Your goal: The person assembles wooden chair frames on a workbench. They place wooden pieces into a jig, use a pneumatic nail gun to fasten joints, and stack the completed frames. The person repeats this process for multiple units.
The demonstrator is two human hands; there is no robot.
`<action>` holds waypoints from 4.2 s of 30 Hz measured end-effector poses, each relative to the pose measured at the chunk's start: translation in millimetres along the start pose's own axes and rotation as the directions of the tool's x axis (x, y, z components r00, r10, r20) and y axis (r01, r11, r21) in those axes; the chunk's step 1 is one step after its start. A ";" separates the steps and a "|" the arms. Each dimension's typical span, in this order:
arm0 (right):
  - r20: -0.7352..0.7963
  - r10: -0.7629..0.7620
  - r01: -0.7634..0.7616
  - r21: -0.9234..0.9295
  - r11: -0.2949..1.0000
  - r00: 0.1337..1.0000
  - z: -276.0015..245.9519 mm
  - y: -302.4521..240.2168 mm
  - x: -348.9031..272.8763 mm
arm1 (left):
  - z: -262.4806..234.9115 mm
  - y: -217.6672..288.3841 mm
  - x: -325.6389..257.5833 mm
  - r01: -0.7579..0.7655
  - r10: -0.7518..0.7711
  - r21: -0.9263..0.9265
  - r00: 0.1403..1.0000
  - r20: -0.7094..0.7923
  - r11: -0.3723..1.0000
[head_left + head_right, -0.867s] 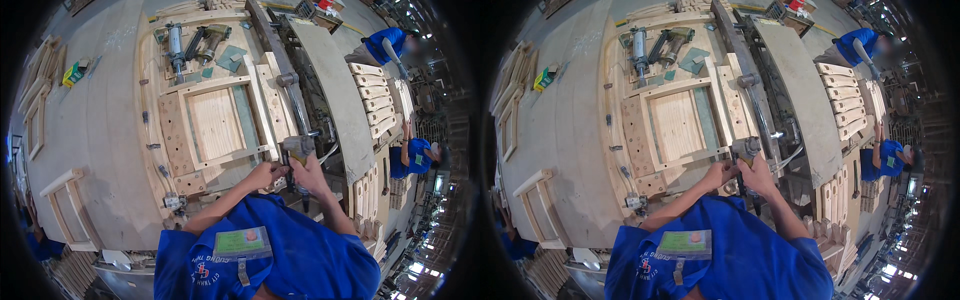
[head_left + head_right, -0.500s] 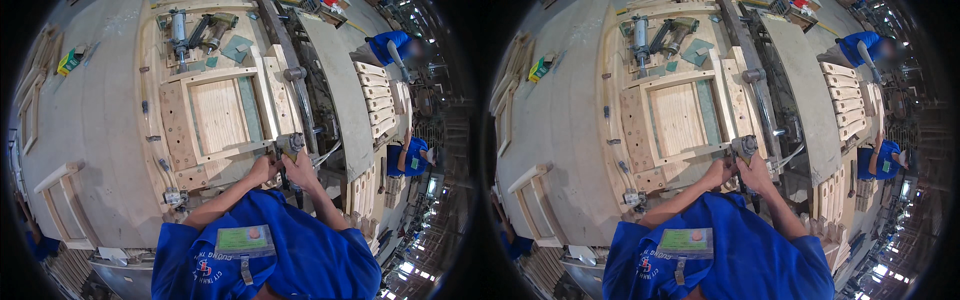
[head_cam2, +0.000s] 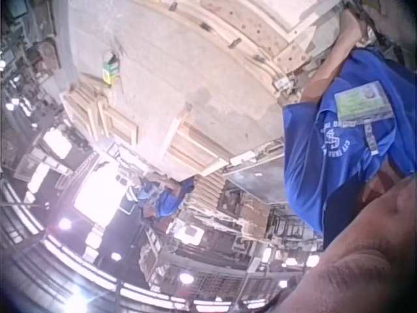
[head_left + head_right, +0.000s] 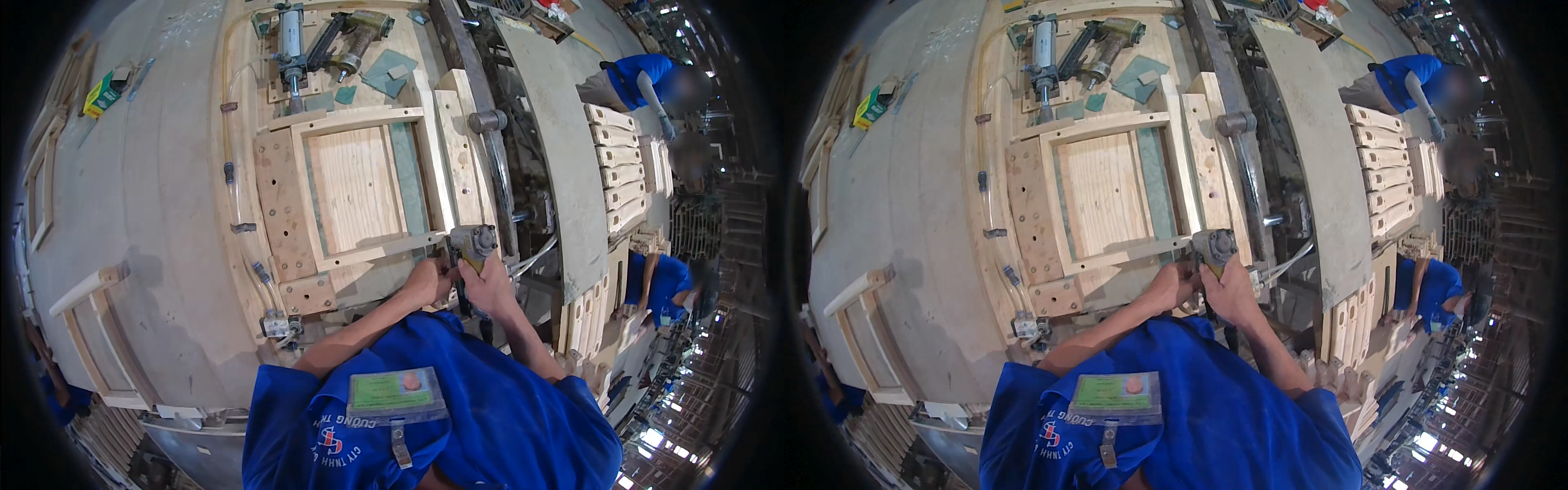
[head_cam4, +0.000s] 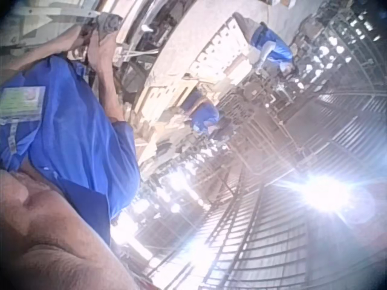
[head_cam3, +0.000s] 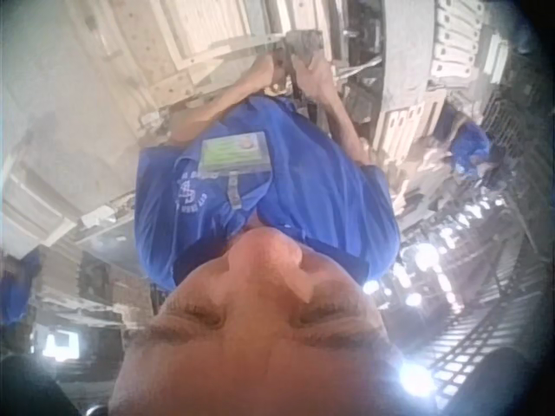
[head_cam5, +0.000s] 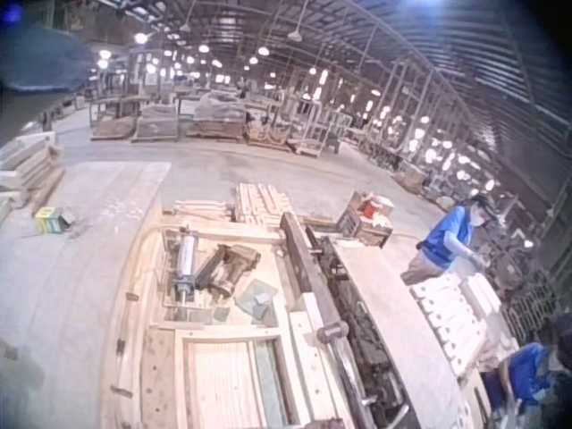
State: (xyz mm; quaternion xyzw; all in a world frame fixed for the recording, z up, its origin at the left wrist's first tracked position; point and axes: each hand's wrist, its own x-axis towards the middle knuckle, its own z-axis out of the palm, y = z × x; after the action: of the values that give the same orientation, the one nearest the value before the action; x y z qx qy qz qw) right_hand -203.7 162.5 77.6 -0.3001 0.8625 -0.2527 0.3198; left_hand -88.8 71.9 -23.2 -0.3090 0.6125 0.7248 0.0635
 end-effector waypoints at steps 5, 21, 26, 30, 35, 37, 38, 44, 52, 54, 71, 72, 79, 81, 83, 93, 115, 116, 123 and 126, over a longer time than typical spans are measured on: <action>0.079 0.137 -0.153 0.253 0.955 0.987 -23.0 -39.5 48.6 | -29.2 43.1 18.2 -0.054 0.076 0.141 0.985 -0.157 0.989; -0.061 -0.113 0.126 0.306 0.944 0.992 -8.1 -93.6 225.5 | -109.9 92.4 138.7 -0.137 0.143 0.048 0.859 -0.492 0.989; -0.063 -0.062 0.074 0.217 0.973 0.996 -10.1 -113.0 218.6 | -113.2 89.8 141.1 -0.222 0.173 -0.040 0.846 -0.505 0.974; 0.116 -0.247 0.236 0.103 0.966 0.962 -14.3 -130.4 218.5 | -110.3 84.0 134.7 -0.360 0.149 -0.209 0.751 -0.644 0.909; 0.431 -0.657 0.742 -0.045 0.669 0.619 18.1 -187.9 251.0 | -145.9 73.5 115.4 -0.579 0.077 -0.279 0.514 -0.854 0.766; 0.471 -0.698 0.819 -0.099 0.566 0.539 45.2 -211.7 266.1 | -165.6 63.3 120.5 -0.591 -0.012 -0.321 0.465 -0.885 0.740; 0.496 -0.713 0.852 -0.118 0.510 0.496 58.4 -224.3 270.8 | -175.2 57.7 120.9 -0.596 -0.064 -0.343 0.439 -0.896 0.726; 0.651 -0.566 0.782 -0.068 0.620 0.506 81.3 -254.3 279.4 | -193.1 41.1 129.0 -0.566 -0.102 -0.300 0.355 -0.929 0.768; 0.687 -0.500 0.800 -0.202 0.565 0.527 79.8 -273.6 270.7 | -196.2 49.3 125.8 -0.518 -0.177 -0.448 0.490 -0.854 0.729; 0.648 -0.585 0.833 -0.144 0.535 0.488 81.8 -275.9 252.4 | -200.4 38.7 132.5 -0.469 -0.223 -0.444 0.453 -0.863 0.764; 0.843 -0.392 0.671 0.051 0.739 0.368 88.8 -180.6 86.9 | -68.4 -21.2 -75.2 -0.186 -0.249 -0.797 0.888 -0.387 0.575; 0.843 -0.394 0.665 0.060 0.744 0.365 90.5 -180.4 87.8 | -68.5 -21.5 -75.0 -0.200 -0.243 -0.793 0.884 -0.400 0.576; 0.856 -0.368 0.654 0.046 0.755 0.365 94.2 -182.3 91.6 | -73.8 -20.2 -70.8 -0.251 -0.237 -0.753 0.848 -0.473 0.608; 0.860 -0.354 0.645 0.038 0.764 0.369 95.7 -184.4 89.8 | -73.3 -20.3 -70.5 -0.252 -0.242 -0.744 0.840 -0.486 0.619; 0.864 -0.340 0.668 0.006 0.744 0.371 95.4 -184.5 90.5 | -74.3 -21.4 -69.4 -0.223 -0.248 -0.733 0.844 -0.475 0.643; 0.819 -0.429 0.764 -0.017 0.645 0.381 85.4 -180.8 73.1 | -72.6 -25.6 -80.2 -0.157 -0.169 -0.515 0.831 -0.530 0.843; -0.576 -0.327 -0.123 -0.607 0.786 0.749 -223.8 174.7 72.7 | -81.5 38.5 -138.4 -0.111 0.639 0.835 0.699 -0.320 0.539; -0.548 -0.376 -0.122 -0.669 0.733 0.747 -221.0 179.2 69.0 | -81.0 34.7 -116.2 -0.110 0.645 0.867 0.715 -0.271 0.486; -0.063 -0.120 0.135 0.506 0.852 0.991 -58.3 130.5 -64.7 | -82.8 3.6 -42.4 0.023 0.370 0.894 0.905 -0.209 0.448; -0.332 -0.362 0.454 0.263 0.851 0.871 -33.7 130.2 -85.3 | -86.2 8.6 -29.9 -0.028 0.381 0.912 0.913 -0.144 0.410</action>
State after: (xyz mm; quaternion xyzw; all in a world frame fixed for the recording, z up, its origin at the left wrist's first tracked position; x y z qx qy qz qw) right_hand -221.3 318.8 52.4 -0.3821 0.7581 -0.4956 0.1833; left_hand -37.0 -1.5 -5.2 -0.2657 0.9362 0.2289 0.0233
